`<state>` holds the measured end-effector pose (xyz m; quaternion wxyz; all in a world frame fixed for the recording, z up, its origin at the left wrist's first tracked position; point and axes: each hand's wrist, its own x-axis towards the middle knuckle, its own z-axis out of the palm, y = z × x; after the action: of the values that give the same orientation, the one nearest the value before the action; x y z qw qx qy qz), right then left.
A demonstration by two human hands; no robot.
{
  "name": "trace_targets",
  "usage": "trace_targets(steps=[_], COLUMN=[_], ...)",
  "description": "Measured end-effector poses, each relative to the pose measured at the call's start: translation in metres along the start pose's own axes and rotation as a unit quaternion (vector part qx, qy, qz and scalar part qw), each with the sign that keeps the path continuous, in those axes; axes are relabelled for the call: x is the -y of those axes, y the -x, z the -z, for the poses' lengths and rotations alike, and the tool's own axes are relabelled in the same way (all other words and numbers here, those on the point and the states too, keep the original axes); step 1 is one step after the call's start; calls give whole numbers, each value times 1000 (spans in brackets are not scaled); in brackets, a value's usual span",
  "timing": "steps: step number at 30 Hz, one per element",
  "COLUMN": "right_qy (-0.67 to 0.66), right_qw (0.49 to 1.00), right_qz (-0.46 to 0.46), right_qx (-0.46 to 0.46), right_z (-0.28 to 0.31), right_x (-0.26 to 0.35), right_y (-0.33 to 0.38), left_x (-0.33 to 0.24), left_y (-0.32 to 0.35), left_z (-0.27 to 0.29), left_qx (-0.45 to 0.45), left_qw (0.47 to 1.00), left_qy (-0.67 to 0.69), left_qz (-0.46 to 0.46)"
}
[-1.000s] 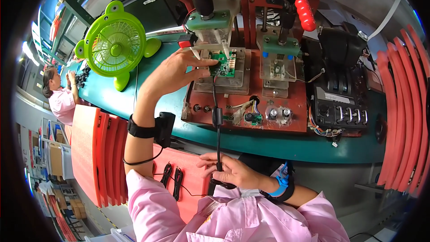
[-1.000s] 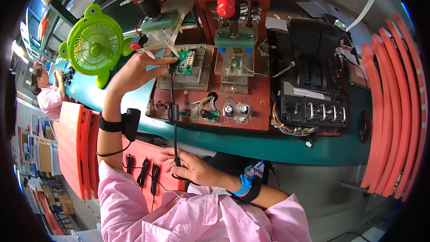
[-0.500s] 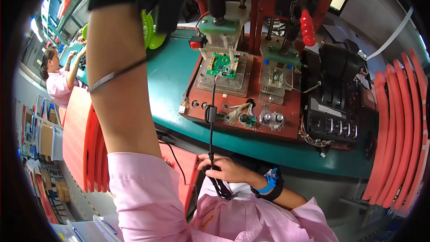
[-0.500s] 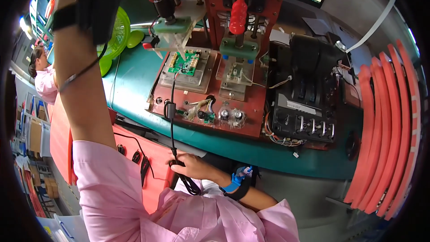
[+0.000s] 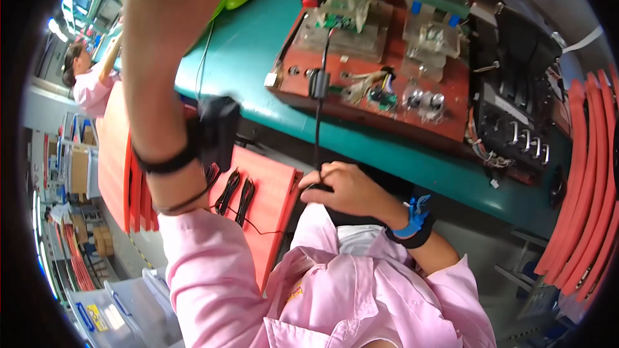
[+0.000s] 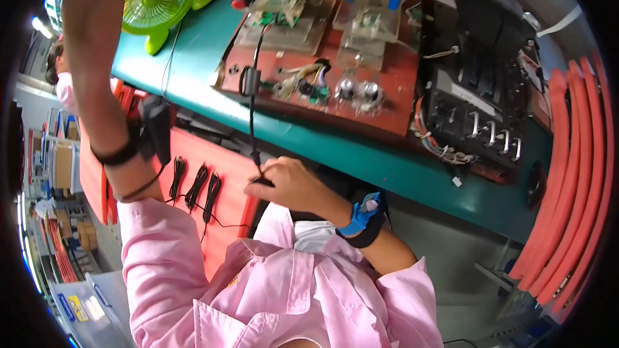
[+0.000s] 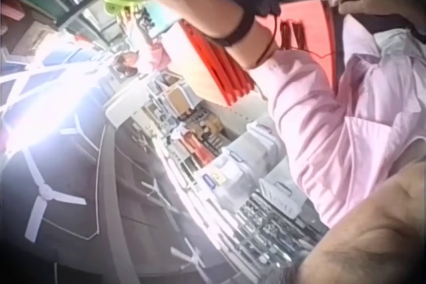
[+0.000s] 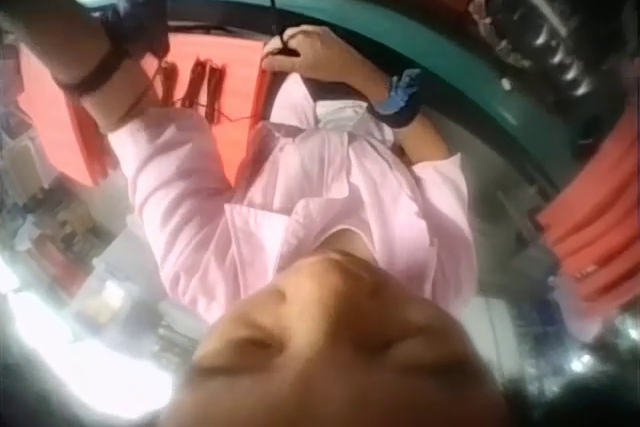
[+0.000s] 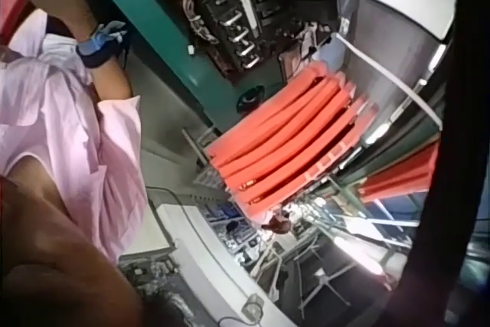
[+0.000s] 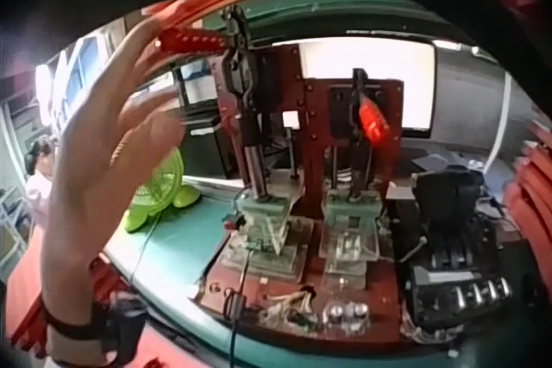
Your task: Testing and calibrating electronic circuit boards using a specialized test fixture and computer monitor.
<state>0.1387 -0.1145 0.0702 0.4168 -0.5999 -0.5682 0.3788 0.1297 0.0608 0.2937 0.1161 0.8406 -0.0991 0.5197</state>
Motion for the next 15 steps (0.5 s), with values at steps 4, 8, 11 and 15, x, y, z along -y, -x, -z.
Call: trace_targets(steps=[4,8,11,15], right_qy=[-68,-242,-411,-443], right_qw=[993,970,910,894], right_qz=[-97,-30,18,21], right_qx=[2,-20,-52,-53], right_z=[7,-15,-18,-21], right_x=[-20,-17,-20,-16], right_y=[-7,-23,-29,-20], left_x=[-31,-70,-91,-52], left_y=[115,301,337,312], left_z=[39,81,39,0], left_qx=[230,489,127,-154], left_qw=[929,504,430,480], left_qy=[95,301,486,505], left_qz=[273,645,750,700])
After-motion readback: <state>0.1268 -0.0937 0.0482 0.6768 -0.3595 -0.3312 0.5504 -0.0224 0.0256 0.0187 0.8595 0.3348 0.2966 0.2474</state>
